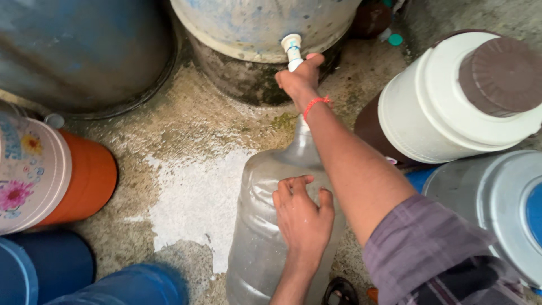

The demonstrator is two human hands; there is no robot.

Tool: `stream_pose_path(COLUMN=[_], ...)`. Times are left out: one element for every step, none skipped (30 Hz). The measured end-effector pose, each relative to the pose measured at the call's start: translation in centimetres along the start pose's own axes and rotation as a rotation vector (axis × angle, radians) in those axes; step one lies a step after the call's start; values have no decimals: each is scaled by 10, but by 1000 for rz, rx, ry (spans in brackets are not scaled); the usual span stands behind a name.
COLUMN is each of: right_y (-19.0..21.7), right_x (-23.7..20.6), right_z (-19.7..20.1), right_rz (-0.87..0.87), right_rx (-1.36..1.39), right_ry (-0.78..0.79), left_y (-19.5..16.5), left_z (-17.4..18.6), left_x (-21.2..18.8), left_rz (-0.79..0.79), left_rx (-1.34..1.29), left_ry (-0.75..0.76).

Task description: The person holds a large clear plastic water jug under a tap on a big blue tank, opens the tap, and rinses the jug by swirling water inside. They lift the jug, shake out the rinse water, reposition it upright under the tap, and refill it with water.

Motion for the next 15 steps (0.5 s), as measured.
stream_pose_path(right_y=[-3,-5,-7,-5,-2,1,-3,-6,-5,-3,-1,1,2,2,1], right_x=[2,4,4,6,6,6,7,7,7,8,8,8,8,8,8], right_z=[-3,-6,-9,-7,-6,-5,-6,-7,-6,-5,-3,-2,-1,-1,-2], right_rz=[-11,-19,-26,17,59,105,75,49,68,86,108,129,147,144,140], right_rx=[13,26,40,40,38,36,33,33,27,20,3,-15,-34,-43,-54], right_ry=[26,50,73,61,49,36,52,66,64,61,59,59,61,82,103], left_y=[1,1,2,3,3,3,4,3,3,2,1,1,2,3,3], left_z=[0,-1,-1,-2,-2,-2,-2,-2,-2,-3,-3,-3,-3,-3,-4], left_x=[0,0,0,0,0,1,1,2,3,3,4,4,4,4,5], left_rz=[-5,-13,-18,-25,-33,-38,-42,-50,-51,-51,-50,-32,-11,12,31], left_rx=[5,8,13,17,20,25,30,33,42,52,63,65,69,72,70], left_ry=[-6,-10,-15,-20,-25,-34,-43,-54,-53,-51,-49,-44,-39,-36,-23])
Point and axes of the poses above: each hand's wrist, its own x-axis towards the middle knuckle, its own z-axis out of the back of the hand, y = z × x, the point moved 10 cm from there along x, towards the middle knuckle, and after that the axes turned 7 degrees about -x, right-handed, at the moved point
